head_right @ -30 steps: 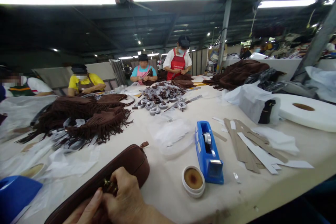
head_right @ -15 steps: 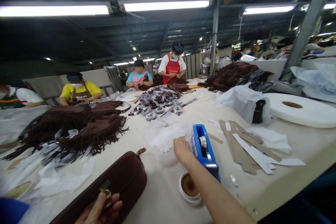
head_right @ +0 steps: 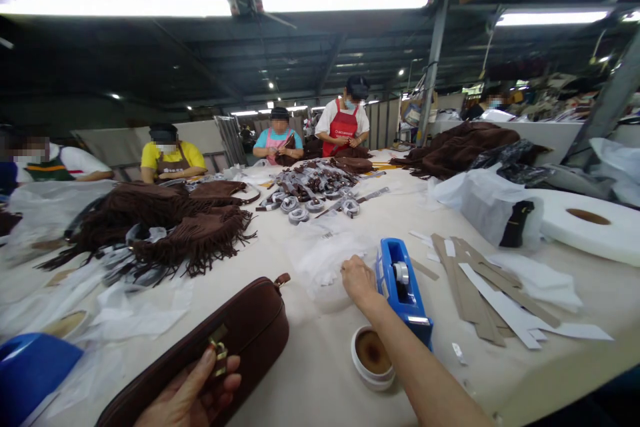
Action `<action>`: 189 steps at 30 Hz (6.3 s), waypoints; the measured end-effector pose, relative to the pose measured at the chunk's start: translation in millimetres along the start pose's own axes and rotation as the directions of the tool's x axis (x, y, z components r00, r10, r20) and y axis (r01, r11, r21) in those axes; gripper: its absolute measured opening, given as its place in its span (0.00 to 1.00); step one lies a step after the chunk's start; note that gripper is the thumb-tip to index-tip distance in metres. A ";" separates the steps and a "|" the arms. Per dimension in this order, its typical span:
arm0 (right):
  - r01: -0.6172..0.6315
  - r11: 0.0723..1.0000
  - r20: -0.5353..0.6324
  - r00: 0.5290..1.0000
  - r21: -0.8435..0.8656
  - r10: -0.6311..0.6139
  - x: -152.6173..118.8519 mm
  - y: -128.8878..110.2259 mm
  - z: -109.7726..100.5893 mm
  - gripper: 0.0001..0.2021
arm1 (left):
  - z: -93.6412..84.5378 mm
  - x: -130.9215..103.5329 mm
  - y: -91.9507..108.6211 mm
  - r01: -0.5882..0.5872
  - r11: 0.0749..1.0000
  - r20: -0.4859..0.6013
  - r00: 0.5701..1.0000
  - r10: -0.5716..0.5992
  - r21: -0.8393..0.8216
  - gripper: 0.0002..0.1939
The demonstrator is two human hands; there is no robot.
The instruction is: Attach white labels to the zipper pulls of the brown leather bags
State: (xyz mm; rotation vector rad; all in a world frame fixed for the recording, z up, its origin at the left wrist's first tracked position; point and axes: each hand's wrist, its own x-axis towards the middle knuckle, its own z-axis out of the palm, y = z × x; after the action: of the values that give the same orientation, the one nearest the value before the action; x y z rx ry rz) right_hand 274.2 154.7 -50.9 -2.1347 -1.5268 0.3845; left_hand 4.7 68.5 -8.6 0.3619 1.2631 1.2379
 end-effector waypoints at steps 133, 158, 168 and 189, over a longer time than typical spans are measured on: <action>-0.233 0.157 0.266 0.933 0.960 -0.243 -122.4 -137.1 40.0 0.09 | 13.7 -16.8 -15.1 -0.324 0.940 -0.118 0.943 0.312 -0.102 0.09; -0.424 0.136 0.445 0.845 0.895 -0.295 -117.6 -136.1 33.3 0.11 | 15.8 -19.0 -19.3 -0.317 0.933 -0.122 0.946 0.300 -0.169 0.11; -0.466 0.155 0.491 0.821 0.871 -0.291 -116.5 -134.7 32.7 0.13 | 14.3 -16.1 -20.0 -0.312 0.949 -0.085 0.948 0.308 -0.036 0.11; -0.534 0.215 0.568 0.690 0.818 -0.448 -106.1 -122.4 27.7 0.12 | 4.4 -18.2 -13.1 0.103 0.937 0.212 0.977 -0.032 -0.334 0.05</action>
State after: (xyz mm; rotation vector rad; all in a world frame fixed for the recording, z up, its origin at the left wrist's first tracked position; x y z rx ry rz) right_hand 126.5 92.7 -14.2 -0.8417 -0.8945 1.8933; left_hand 18.3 50.1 -8.0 0.1825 0.8573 1.2994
